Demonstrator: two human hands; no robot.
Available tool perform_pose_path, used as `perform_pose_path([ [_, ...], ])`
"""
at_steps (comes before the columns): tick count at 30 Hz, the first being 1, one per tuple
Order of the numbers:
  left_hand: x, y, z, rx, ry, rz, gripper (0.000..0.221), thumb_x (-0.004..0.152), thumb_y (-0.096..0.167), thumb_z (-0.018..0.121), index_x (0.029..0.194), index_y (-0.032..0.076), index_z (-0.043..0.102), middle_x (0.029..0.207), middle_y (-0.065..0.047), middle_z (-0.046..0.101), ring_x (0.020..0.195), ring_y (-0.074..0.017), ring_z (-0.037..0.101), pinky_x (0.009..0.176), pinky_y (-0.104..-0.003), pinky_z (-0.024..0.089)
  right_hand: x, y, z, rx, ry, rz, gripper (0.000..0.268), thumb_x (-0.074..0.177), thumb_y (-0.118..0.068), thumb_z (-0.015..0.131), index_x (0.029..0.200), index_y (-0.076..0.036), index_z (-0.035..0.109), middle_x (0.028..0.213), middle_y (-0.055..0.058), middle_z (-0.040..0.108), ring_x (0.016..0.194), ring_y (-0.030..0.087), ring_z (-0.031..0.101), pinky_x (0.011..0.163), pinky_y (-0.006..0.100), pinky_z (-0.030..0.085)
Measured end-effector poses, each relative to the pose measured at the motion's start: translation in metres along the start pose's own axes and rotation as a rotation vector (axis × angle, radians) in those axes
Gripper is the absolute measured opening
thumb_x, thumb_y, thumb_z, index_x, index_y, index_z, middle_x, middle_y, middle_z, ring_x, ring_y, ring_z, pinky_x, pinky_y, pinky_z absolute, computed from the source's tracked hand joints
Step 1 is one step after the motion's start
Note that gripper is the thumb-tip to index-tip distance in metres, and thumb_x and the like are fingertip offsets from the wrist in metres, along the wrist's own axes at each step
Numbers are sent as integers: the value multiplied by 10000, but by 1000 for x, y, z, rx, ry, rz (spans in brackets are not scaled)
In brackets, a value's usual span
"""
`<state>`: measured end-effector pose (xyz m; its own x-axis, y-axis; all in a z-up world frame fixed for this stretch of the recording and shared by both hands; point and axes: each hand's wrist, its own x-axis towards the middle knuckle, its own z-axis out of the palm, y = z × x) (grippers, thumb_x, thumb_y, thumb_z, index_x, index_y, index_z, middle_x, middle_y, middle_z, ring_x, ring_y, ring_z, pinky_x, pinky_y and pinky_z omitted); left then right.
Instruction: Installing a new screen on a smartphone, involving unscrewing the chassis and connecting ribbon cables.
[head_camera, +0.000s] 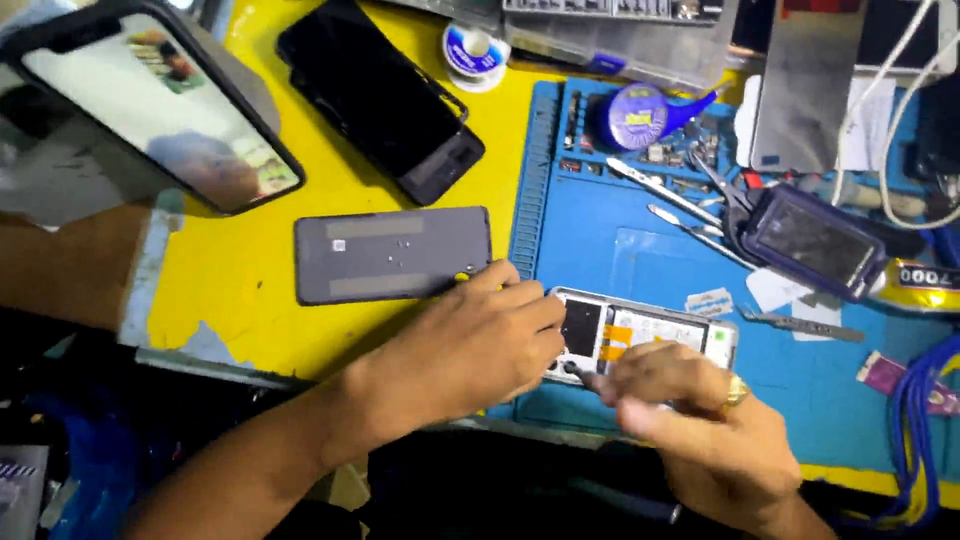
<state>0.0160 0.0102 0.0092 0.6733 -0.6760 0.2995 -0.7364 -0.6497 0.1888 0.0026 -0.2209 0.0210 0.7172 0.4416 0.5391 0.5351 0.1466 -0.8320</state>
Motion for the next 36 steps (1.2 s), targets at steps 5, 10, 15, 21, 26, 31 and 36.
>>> perform_pose_path([
  [5,8,5,3,15,-101,25,205,941,124,634,771,168,738,852,-19,651,818,-247,614,750,-423,435,5,-1,-11,-285,-200,-65,349,939,-105,696,1253,-148,550,1186,184,635,1105,318,712,1035,452,626],
  [10,14,19,-2,71,-153,-21,167,860,137,679,784,261,762,840,27,672,831,-248,656,750,-425,427,-19,7,-14,-267,-151,-10,460,1044,-9,538,1473,-128,420,1203,139,733,1150,249,787,1115,412,659],
  [15,21,30,0,113,-214,-39,112,904,214,686,901,244,794,906,-3,720,874,-255,678,844,-423,450,-21,-25,-2,-399,-19,177,262,1058,-71,473,1295,-150,555,1123,144,731,1053,256,814,986,358,716],
  [21,29,34,-5,116,-302,-86,110,918,273,691,887,289,794,917,3,734,873,-243,675,865,-445,417,-28,-10,-42,-271,-332,98,439,958,-38,566,1388,-93,497,1311,178,714,1268,301,778,1128,429,695],
  [26,30,39,-3,130,-236,-126,166,872,216,684,790,333,767,866,20,739,813,-235,665,860,-439,417,-41,-9,-69,-156,-376,332,395,951,-139,562,1334,-56,612,1358,178,731,1329,323,730,1131,441,610],
  [31,41,32,-13,91,-308,-72,160,831,199,696,802,340,765,853,21,743,804,-238,675,832,-444,407,-49,-22,-70,-211,-49,399,368,894,-184,509,1034,75,731,1138,231,795,1121,335,820,1067,452,665],
  [36,44,5,-9,-115,-468,37,106,940,218,691,899,231,787,850,-12,731,816,-270,672,769,-449,415,-38,-10,-23,-534,233,20,528,1012,107,614,1401,-183,406,987,164,675,893,285,780,908,427,738],
])
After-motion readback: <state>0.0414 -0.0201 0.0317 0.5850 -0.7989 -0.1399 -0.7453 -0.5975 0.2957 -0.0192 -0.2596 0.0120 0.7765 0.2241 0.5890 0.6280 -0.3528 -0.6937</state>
